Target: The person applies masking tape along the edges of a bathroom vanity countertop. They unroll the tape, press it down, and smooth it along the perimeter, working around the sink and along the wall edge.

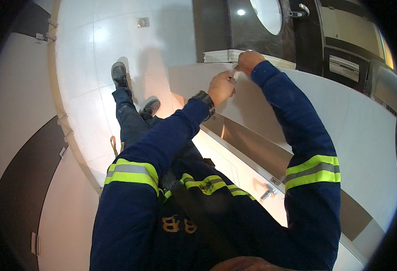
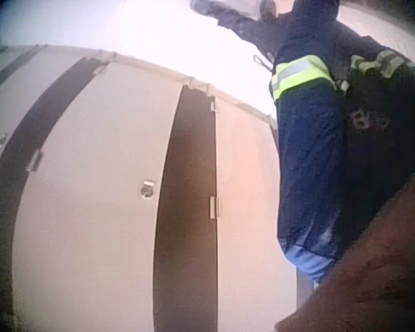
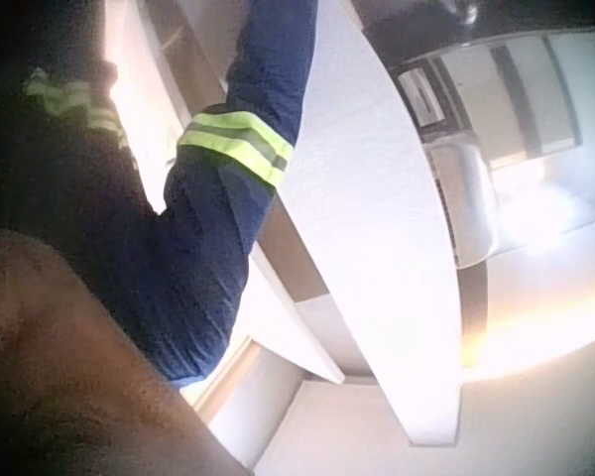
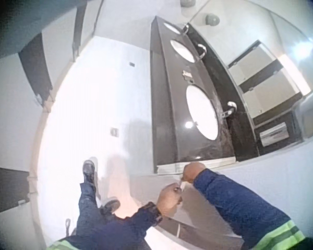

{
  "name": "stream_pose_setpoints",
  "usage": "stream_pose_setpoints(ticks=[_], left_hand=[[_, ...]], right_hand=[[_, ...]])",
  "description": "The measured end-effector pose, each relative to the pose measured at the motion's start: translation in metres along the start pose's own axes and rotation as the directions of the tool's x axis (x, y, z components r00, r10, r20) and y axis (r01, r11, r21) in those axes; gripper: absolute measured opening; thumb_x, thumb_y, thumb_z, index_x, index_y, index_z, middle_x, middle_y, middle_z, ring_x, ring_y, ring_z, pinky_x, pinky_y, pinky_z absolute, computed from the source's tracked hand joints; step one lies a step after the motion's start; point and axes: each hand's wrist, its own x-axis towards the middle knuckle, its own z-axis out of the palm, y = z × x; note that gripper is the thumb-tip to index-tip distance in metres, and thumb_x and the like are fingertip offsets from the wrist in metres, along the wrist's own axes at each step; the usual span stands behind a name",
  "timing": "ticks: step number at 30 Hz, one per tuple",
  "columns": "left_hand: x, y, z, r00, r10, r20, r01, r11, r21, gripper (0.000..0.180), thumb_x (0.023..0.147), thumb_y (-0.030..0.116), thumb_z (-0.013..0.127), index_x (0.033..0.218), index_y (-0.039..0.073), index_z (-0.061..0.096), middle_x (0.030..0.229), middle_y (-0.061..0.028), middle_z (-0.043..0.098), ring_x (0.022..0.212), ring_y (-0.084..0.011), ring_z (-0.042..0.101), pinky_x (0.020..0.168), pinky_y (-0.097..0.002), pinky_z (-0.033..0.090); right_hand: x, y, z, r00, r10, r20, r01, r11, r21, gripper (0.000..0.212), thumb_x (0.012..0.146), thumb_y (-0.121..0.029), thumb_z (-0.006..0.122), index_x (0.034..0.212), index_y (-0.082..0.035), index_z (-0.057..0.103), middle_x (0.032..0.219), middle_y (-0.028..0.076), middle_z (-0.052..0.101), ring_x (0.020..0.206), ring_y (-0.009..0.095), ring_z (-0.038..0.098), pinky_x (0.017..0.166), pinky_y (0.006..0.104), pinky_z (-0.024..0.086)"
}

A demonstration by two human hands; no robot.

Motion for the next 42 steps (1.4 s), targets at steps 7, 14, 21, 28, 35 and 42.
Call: stream_pose_setpoints(ticks=[7, 14, 21, 28, 35, 42], left_hand=[[-0.124, 0.027, 0.054, 0.749, 0.119, 0.652, -0.612, 0.503, 0.61, 0.021, 0.086, 0.015, 0.066, 0.103, 0.007, 0.076, 0.094, -0.0219, 0.075, 0.09, -0.0444, 0.073, 0.077, -0.0548, 0.057], [-0.157, 0.156, -0.102, 0.811, 0.055, 0.583, -0.561, 0.354, 0.748, 0.029, 0.101, 0.025, 0.06, 0.111, 0.002, 0.073, 0.093, -0.0211, 0.075, 0.081, -0.0368, 0.075, 0.077, -0.0457, 0.057], [-0.175, 0.243, -0.232, 0.984, 0.005, 0.176, -0.075, 0.916, 0.393, 0.036, 0.11, 0.013, 0.05, 0.14, -0.006, 0.054, 0.098, -0.015, 0.077, 0.087, -0.0186, 0.072, 0.081, -0.0307, 0.057], [-0.121, 0.284, -0.266, 0.93, -0.236, 0.283, 0.132, 0.931, 0.341, 0.042, 0.109, 0.017, 0.056, 0.148, 0.003, 0.053, 0.128, -0.0126, 0.069, 0.107, -0.0193, 0.069, 0.095, -0.0367, 0.059], [-0.044, 0.299, -0.238, 0.795, -0.409, 0.447, 0.133, 0.837, 0.53, 0.053, 0.104, 0.016, 0.065, 0.154, 0.004, 0.048, 0.124, -0.0091, 0.064, 0.11, -0.0184, 0.066, 0.097, -0.0401, 0.06], [0.046, 0.299, -0.213, 0.685, -0.502, 0.528, -0.307, 0.458, 0.834, 0.048, 0.102, 0.019, 0.071, 0.144, -0.002, 0.059, 0.091, -0.0084, 0.069, 0.088, -0.0154, 0.07, 0.083, -0.0326, 0.058]], right_hand=[[-0.005, -0.019, 0.008, 0.988, 0.154, 0.002, -0.154, 0.987, -0.052, 0.037, 0.091, -0.038, 0.072, 0.109, -0.007, 0.081, 0.112, 0.016, 0.078, 0.106, 0.036, 0.075, 0.09, 0.0446, 0.06], [-0.006, -0.054, 0.023, 0.947, 0.253, -0.197, -0.217, 0.958, 0.186, 0.058, 0.084, -0.041, 0.082, 0.129, -0.007, 0.071, 0.126, 0.017, 0.073, 0.114, 0.04, 0.07, 0.101, 0.0474, 0.054], [-0.072, -0.217, -0.017, 0.846, 0.456, -0.276, 0.343, -0.069, 0.937, 0.057, 0.088, -0.035, 0.084, 0.133, -0.005, 0.067, 0.133, 0.019, 0.069, 0.124, 0.028, 0.065, 0.101, 0.042, 0.054], [-0.058, -0.288, -0.145, 0.688, 0.685, -0.24, 0.615, -0.375, 0.694, 0.065, 0.092, -0.023, 0.081, 0.149, -0.007, 0.053, 0.136, 0.017, 0.067, 0.131, 0.029, 0.063, 0.11, 0.0423, 0.05], [-0.044, -0.265, -0.169, 0.593, 0.796, 0.121, 0.6, -0.537, 0.593, 0.055, 0.096, -0.01, 0.073, 0.148, -0.007, 0.053, 0.117, 0.016, 0.075, 0.106, 0.026, 0.075, 0.097, 0.0376, 0.058], [-0.008, -0.26, -0.138, 0.577, 0.772, 0.267, 0.594, -0.621, 0.512, 0.047, 0.096, -0.015, 0.071, 0.14, -0.003, 0.061, 0.111, 0.018, 0.075, 0.103, 0.023, 0.074, 0.093, 0.0359, 0.057]])
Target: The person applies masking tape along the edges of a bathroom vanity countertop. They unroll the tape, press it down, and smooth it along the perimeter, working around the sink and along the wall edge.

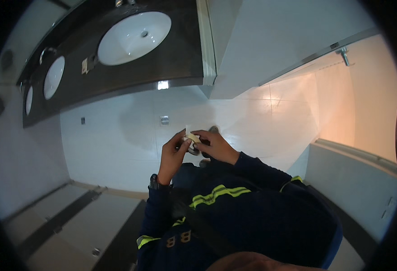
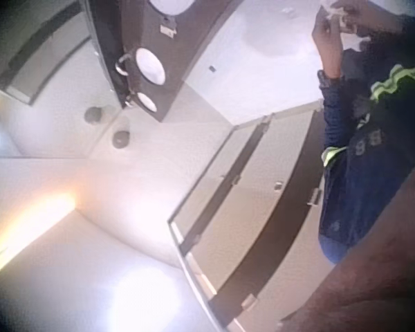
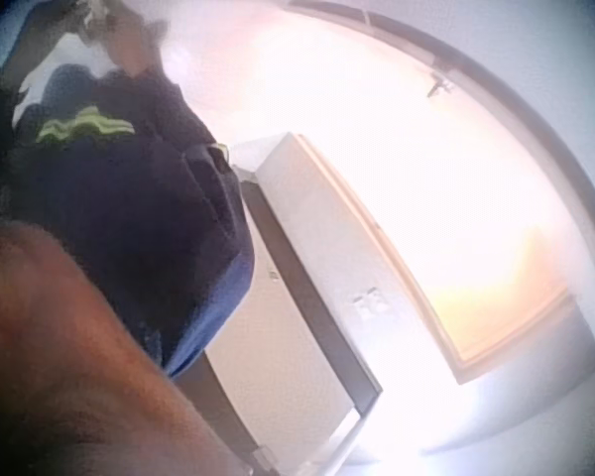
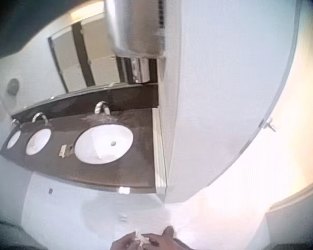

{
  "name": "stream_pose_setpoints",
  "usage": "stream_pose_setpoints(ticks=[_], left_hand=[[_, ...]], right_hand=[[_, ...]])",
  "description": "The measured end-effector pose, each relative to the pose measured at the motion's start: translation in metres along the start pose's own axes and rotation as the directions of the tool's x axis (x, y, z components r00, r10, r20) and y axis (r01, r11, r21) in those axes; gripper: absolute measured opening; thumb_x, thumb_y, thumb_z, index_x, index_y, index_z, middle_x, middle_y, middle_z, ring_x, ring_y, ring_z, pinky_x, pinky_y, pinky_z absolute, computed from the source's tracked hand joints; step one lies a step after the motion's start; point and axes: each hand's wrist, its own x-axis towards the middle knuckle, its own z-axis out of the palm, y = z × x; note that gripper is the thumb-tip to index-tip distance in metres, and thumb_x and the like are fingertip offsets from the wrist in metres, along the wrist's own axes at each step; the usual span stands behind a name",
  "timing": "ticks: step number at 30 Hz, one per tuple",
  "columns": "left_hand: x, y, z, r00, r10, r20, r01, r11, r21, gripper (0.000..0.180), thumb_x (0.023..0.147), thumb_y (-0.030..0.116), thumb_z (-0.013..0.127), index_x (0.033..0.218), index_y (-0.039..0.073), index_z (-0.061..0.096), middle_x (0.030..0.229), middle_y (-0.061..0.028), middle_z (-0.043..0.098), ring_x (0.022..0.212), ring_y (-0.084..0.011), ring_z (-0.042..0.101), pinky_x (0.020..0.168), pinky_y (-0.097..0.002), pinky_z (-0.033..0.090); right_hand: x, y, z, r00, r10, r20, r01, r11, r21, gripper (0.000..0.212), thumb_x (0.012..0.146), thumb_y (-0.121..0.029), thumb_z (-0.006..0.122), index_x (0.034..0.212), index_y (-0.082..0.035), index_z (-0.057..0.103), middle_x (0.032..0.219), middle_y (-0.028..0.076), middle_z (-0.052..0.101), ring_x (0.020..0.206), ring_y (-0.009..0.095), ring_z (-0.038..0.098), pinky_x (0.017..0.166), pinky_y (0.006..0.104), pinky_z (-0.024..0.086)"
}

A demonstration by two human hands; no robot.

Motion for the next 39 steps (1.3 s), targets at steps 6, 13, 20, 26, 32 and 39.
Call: stream_pose_setpoints(ticks=[6, 13, 20, 26, 32, 39], left_hand=[[0.092, 0.07, -0.038, 0.967, 0.246, 0.058, -0.237, 0.801, 0.55, 0.055, 0.095, 0.026, 0.077, 0.141, -0.001, 0.063, 0.1, -0.0152, 0.072, 0.092, -0.0252, 0.07, 0.084, -0.0373, 0.056], [0.258, 0.077, 0.002, 0.532, 0.666, 0.523, -0.745, 0.075, 0.663, 0.067, 0.09, 0.034, 0.08, 0.145, 0.002, 0.058, 0.145, -0.0226, 0.056, 0.134, -0.0431, 0.053, 0.111, -0.0505, 0.045], [0.307, 0.03, 0.031, 0.432, 0.643, 0.633, -0.722, -0.175, 0.67, 0.071, 0.091, 0.034, 0.079, 0.145, -0.004, 0.054, 0.151, -0.0273, 0.052, 0.142, -0.0462, 0.048, 0.118, -0.0531, 0.042], [0.305, 0.005, 0.049, 0.289, 0.752, 0.592, -0.573, -0.359, 0.736, 0.073, 0.093, 0.038, 0.077, 0.147, -0.004, 0.051, 0.149, -0.0274, 0.055, 0.138, -0.0446, 0.054, 0.115, -0.0505, 0.045], [0.311, 0.001, 0.051, 0.104, 0.819, 0.564, -0.522, -0.438, 0.732, 0.066, 0.095, 0.046, 0.073, 0.139, -0.002, 0.059, 0.136, -0.0219, 0.066, 0.121, -0.0389, 0.066, 0.099, -0.0446, 0.053], [0.316, 0.003, 0.04, 0.006, 0.779, 0.628, -0.548, -0.522, 0.654, 0.061, 0.097, 0.045, 0.07, 0.137, -0.001, 0.062, 0.124, -0.022, 0.071, 0.108, -0.0388, 0.069, 0.094, -0.0447, 0.055]], right_hand=[[0.009, 0.015, -0.02, 0.984, 0.119, -0.132, -0.105, 0.989, 0.105, 0.047, 0.096, -0.014, 0.072, 0.139, 0.002, 0.062, 0.119, 0.014, 0.074, 0.105, 0.018, 0.069, 0.096, 0.0333, 0.055], [0.025, 0.089, -0.064, 0.839, 0.146, -0.525, 0.013, 0.958, 0.287, 0.048, 0.094, -0.008, 0.071, 0.141, -0.002, 0.062, 0.108, 0.007, 0.072, 0.096, 0.01, 0.065, 0.088, 0.0279, 0.053], [0.067, 0.15, -0.086, 0.694, -0.054, -0.718, 0.401, 0.858, 0.323, 0.047, 0.096, -0.009, 0.07, 0.141, 0.003, 0.061, 0.103, 0.006, 0.071, 0.086, 0.009, 0.064, 0.078, 0.0249, 0.052], [0.092, 0.189, -0.14, 0.651, -0.295, -0.7, 0.514, 0.849, 0.121, 0.044, 0.099, -0.015, 0.069, 0.139, 0.001, 0.062, 0.096, 0.008, 0.073, 0.08, 0.01, 0.065, 0.075, 0.0261, 0.055], [0.105, 0.212, -0.166, 0.539, -0.487, -0.687, 0.583, 0.805, -0.114, 0.046, 0.098, -0.025, 0.072, 0.135, 0.002, 0.066, 0.088, 0.006, 0.072, 0.076, 0.01, 0.066, 0.072, 0.0249, 0.053], [0.092, 0.193, -0.134, 0.484, -0.554, -0.677, 0.555, 0.793, -0.252, 0.046, 0.097, -0.028, 0.075, 0.132, -0.001, 0.07, 0.091, 0.007, 0.075, 0.074, 0.009, 0.066, 0.07, 0.0234, 0.053]])
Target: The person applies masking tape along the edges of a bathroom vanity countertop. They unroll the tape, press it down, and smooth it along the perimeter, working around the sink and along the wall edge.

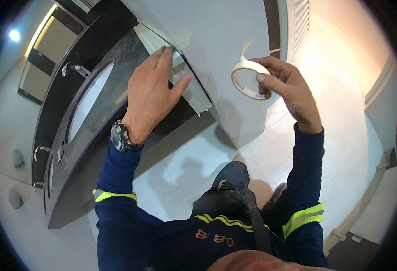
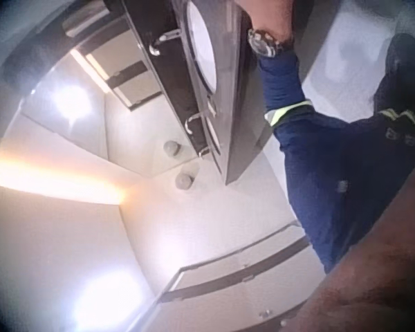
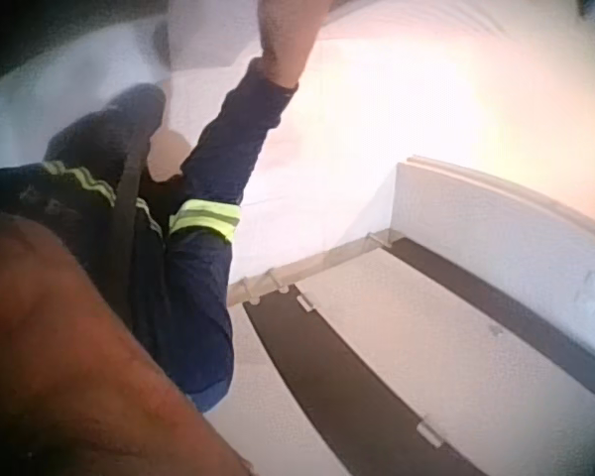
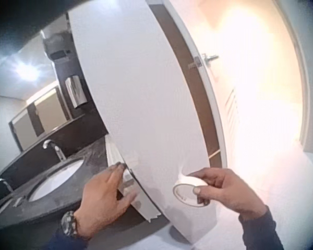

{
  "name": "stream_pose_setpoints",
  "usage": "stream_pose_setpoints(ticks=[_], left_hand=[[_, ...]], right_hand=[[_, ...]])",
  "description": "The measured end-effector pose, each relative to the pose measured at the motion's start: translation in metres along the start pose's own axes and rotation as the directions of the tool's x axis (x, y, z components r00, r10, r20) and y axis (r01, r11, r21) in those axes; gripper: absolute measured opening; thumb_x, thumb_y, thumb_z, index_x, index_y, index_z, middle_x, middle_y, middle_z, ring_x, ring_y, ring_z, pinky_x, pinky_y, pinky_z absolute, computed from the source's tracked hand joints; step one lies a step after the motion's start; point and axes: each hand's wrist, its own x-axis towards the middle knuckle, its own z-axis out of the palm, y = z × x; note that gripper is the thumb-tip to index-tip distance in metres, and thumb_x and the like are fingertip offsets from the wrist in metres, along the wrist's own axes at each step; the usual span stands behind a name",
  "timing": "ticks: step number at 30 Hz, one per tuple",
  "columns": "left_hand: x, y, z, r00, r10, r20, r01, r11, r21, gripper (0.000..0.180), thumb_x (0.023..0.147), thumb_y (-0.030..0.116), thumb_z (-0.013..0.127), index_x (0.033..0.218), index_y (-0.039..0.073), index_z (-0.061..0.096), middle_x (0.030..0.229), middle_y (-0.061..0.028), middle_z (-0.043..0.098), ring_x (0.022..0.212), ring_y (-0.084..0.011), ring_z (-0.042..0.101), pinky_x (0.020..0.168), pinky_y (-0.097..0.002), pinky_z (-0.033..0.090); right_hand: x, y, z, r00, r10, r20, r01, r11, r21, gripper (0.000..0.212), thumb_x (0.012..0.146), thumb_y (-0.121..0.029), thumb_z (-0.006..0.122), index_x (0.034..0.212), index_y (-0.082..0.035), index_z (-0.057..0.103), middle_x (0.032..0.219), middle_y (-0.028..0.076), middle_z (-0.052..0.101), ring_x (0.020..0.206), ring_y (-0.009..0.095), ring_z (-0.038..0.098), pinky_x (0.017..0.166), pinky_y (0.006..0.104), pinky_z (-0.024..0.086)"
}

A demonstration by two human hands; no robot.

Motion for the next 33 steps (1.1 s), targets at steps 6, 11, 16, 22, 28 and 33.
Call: stream_pose_setpoints(ticks=[6, 11, 16, 22, 28, 33], left_hand=[[0.05, -0.027, -0.066, 0.899, 0.202, 0.388, -0.123, 0.968, -0.218, 0.047, 0.101, 0.04, 0.065, 0.126, 0.001, 0.07, 0.106, -0.0234, 0.075, 0.096, -0.0378, 0.073, 0.088, -0.0442, 0.057], [0.089, -0.031, -0.063, 0.934, 0.34, -0.105, -0.352, 0.841, -0.411, 0.042, 0.11, 0.039, 0.054, 0.109, 0.0, 0.07, 0.08, -0.0165, 0.065, 0.068, -0.0291, 0.059, 0.068, -0.038, 0.049], [0.098, -0.011, -0.044, 0.913, 0.402, -0.073, -0.385, 0.786, -0.484, 0.057, 0.105, 0.055, 0.056, 0.096, 0.003, 0.076, 0.077, -0.0178, 0.068, 0.066, -0.0312, 0.064, 0.062, -0.0407, 0.048], [0.094, 0.001, -0.043, 0.901, 0.416, 0.125, -0.234, 0.707, -0.668, 0.043, 0.102, 0.04, 0.068, 0.094, -0.002, 0.072, 0.071, -0.0137, 0.062, 0.06, -0.0224, 0.056, 0.059, -0.0322, 0.043], [0.094, -0.006, -0.046, 0.903, 0.428, 0.02, -0.347, 0.759, -0.551, 0.025, 0.104, 0.022, 0.068, 0.098, -0.002, 0.07, 0.079, -0.0028, 0.062, 0.073, -0.0082, 0.055, 0.067, -0.0267, 0.046], [0.101, 0.019, -0.093, 0.966, 0.175, 0.192, -0.044, 0.839, -0.542, 0.03, 0.101, 0.021, 0.069, 0.086, -0.005, 0.066, 0.063, -0.0101, 0.056, 0.06, -0.0147, 0.049, 0.058, -0.0331, 0.044]], right_hand=[[-0.015, -0.023, 0.041, 0.978, -0.04, -0.204, 0.021, 0.995, -0.098, 0.043, 0.099, -0.025, 0.07, 0.134, 0.001, 0.067, 0.089, 0.008, 0.074, 0.074, 0.008, 0.064, 0.068, 0.0237, 0.051], [-0.024, -0.03, 0.086, 0.95, -0.113, -0.29, 0.073, 0.987, -0.144, 0.041, 0.099, -0.022, 0.068, 0.133, 0.002, 0.066, 0.098, 0.011, 0.076, 0.083, 0.011, 0.068, 0.073, 0.0267, 0.053], [-0.032, -0.022, 0.086, 0.917, -0.179, -0.356, 0.087, 0.962, -0.259, 0.037, 0.097, -0.019, 0.07, 0.128, 0.001, 0.069, 0.106, 0.017, 0.077, 0.095, 0.02, 0.073, 0.084, 0.0319, 0.055], [-0.028, -0.016, 0.087, 0.882, -0.256, -0.396, 0.159, 0.952, -0.263, 0.038, 0.098, -0.021, 0.07, 0.129, 0.001, 0.069, 0.106, 0.018, 0.077, 0.095, 0.021, 0.074, 0.086, 0.0331, 0.056], [-0.022, -0.015, 0.096, 0.893, -0.277, -0.356, 0.195, 0.949, -0.247, 0.041, 0.098, -0.021, 0.07, 0.132, 0.001, 0.068, 0.106, 0.017, 0.078, 0.092, 0.019, 0.074, 0.081, 0.0314, 0.056], [-0.017, -0.007, 0.1, 0.904, -0.297, -0.307, 0.228, 0.943, -0.243, 0.043, 0.098, -0.018, 0.069, 0.137, 0.0, 0.066, 0.109, 0.015, 0.077, 0.087, 0.017, 0.074, 0.075, 0.0288, 0.058]])
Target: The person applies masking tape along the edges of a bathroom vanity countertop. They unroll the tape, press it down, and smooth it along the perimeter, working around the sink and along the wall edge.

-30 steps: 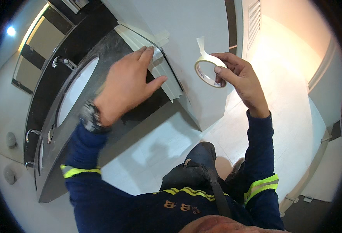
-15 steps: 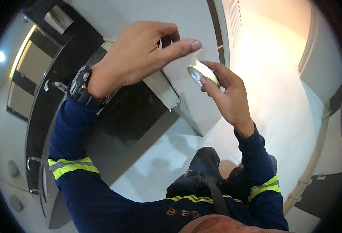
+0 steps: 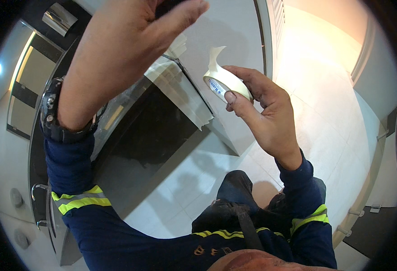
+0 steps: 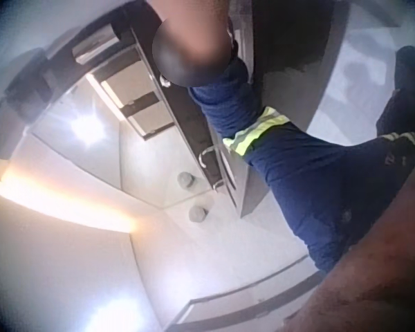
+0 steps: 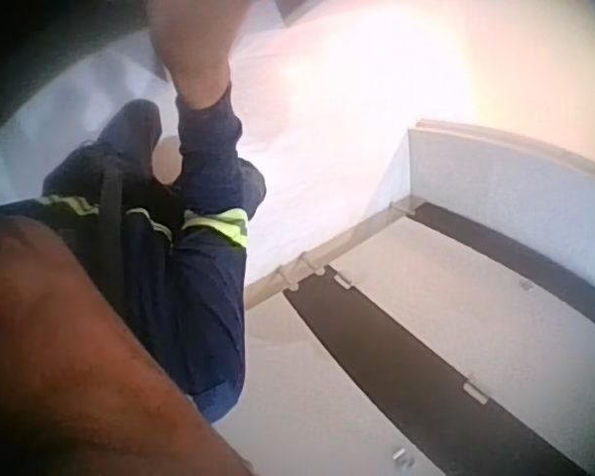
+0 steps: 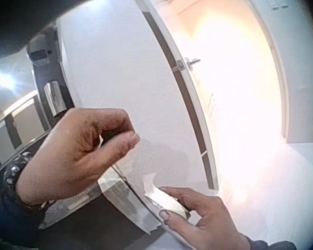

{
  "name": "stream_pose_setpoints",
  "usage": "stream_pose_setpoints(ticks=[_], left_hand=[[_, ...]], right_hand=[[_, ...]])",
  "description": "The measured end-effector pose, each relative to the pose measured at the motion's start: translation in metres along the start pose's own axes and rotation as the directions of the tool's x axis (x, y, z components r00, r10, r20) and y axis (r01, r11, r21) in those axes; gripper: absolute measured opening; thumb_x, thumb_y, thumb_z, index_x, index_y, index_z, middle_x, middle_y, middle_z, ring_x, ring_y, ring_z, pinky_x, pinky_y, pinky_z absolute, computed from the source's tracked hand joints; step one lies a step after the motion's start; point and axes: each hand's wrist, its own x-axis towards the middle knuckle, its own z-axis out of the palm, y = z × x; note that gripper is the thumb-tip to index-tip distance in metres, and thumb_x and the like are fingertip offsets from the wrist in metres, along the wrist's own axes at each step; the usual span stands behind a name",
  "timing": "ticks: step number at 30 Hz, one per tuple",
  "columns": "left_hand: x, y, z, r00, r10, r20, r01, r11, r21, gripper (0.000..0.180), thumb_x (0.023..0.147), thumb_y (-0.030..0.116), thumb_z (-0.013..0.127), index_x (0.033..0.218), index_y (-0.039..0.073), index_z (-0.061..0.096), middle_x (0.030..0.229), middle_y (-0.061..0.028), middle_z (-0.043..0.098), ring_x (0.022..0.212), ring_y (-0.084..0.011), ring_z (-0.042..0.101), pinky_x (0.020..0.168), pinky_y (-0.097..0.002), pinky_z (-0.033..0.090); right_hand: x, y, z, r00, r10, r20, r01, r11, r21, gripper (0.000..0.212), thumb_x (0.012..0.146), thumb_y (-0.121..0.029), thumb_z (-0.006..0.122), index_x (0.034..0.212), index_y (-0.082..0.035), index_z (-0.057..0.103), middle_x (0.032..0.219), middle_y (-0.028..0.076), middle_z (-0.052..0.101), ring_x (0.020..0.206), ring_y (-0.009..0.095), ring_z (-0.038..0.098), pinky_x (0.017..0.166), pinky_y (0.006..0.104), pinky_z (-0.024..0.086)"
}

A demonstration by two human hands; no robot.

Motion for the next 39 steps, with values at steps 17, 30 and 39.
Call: stream_pose_setpoints(ticks=[17, 30, 39], left_hand=[[0.003, -0.025, 0.006, 0.932, 0.352, 0.088, -0.362, 0.888, 0.283, 0.023, 0.094, 0.015, 0.073, 0.079, 0.002, 0.061, 0.069, -0.0108, 0.059, 0.067, -0.0253, 0.053, 0.066, -0.0398, 0.046], [0.009, -0.04, 0.001, 0.851, 0.402, 0.338, -0.516, 0.519, 0.682, 0.02, 0.086, 0.02, 0.08, 0.082, 0.011, 0.063, 0.081, -0.0021, 0.063, 0.092, -0.0226, 0.058, 0.085, -0.0393, 0.045], [0.014, -0.054, 0.007, 0.837, 0.419, 0.351, -0.525, 0.436, 0.731, 0.024, 0.081, 0.018, 0.083, 0.081, 0.011, 0.06, 0.08, -0.0016, 0.059, 0.091, -0.0218, 0.058, 0.083, -0.0397, 0.045]], right_hand=[[-0.013, -0.006, 0.015, 0.983, -0.118, -0.139, 0.129, 0.989, 0.075, 0.037, 0.105, -0.011, 0.057, 0.14, -0.009, 0.067, 0.094, 0.009, 0.073, 0.075, 0.012, 0.063, 0.073, 0.0283, 0.052], [-0.047, 0.06, 0.016, 0.993, 0.092, 0.07, -0.08, 0.984, -0.156, 0.04, 0.1, -0.005, 0.059, 0.139, -0.009, 0.068, 0.092, 0.016, 0.071, 0.078, 0.027, 0.065, 0.077, 0.0366, 0.052], [-0.026, 0.048, 0.021, 0.99, 0.099, 0.105, -0.083, 0.986, -0.146, 0.036, 0.101, -0.008, 0.059, 0.135, -0.005, 0.07, 0.1, 0.021, 0.074, 0.079, 0.029, 0.067, 0.078, 0.0361, 0.053]])
